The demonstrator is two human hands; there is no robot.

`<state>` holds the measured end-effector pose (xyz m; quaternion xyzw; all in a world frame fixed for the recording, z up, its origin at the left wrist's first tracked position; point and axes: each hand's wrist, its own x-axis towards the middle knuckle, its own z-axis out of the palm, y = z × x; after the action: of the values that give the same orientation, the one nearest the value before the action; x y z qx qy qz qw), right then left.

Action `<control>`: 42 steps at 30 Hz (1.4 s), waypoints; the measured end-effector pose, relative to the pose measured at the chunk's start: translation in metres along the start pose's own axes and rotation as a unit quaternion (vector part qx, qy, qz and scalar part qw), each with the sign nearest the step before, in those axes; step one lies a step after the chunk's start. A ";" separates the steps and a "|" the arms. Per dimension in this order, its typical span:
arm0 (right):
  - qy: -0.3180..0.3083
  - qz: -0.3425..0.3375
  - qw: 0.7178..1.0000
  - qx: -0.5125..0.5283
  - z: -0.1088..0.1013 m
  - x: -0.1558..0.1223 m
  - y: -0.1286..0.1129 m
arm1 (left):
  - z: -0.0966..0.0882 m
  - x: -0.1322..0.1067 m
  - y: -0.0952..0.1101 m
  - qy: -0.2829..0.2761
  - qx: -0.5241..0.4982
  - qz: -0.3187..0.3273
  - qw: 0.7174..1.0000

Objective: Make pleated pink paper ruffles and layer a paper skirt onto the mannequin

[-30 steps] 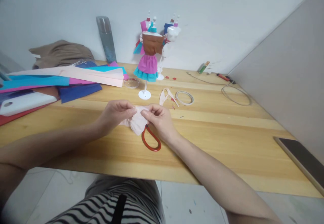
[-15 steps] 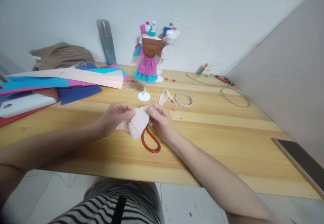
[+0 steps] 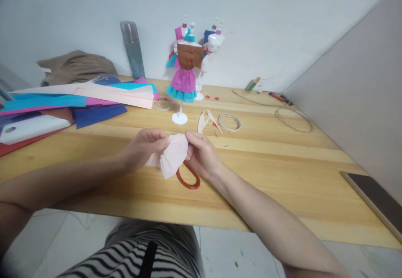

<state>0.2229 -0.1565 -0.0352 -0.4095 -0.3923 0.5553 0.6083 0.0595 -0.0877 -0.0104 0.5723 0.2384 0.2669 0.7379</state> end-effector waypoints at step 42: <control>0.039 0.036 0.995 0.084 -0.012 0.007 -0.017 | -0.018 0.016 0.016 0.105 -0.284 -0.073 0.950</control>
<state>0.2403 -0.1509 -0.0231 -0.3919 -0.3054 0.5917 0.6348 0.0575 -0.0607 0.0002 0.2883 0.2699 0.3274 0.8584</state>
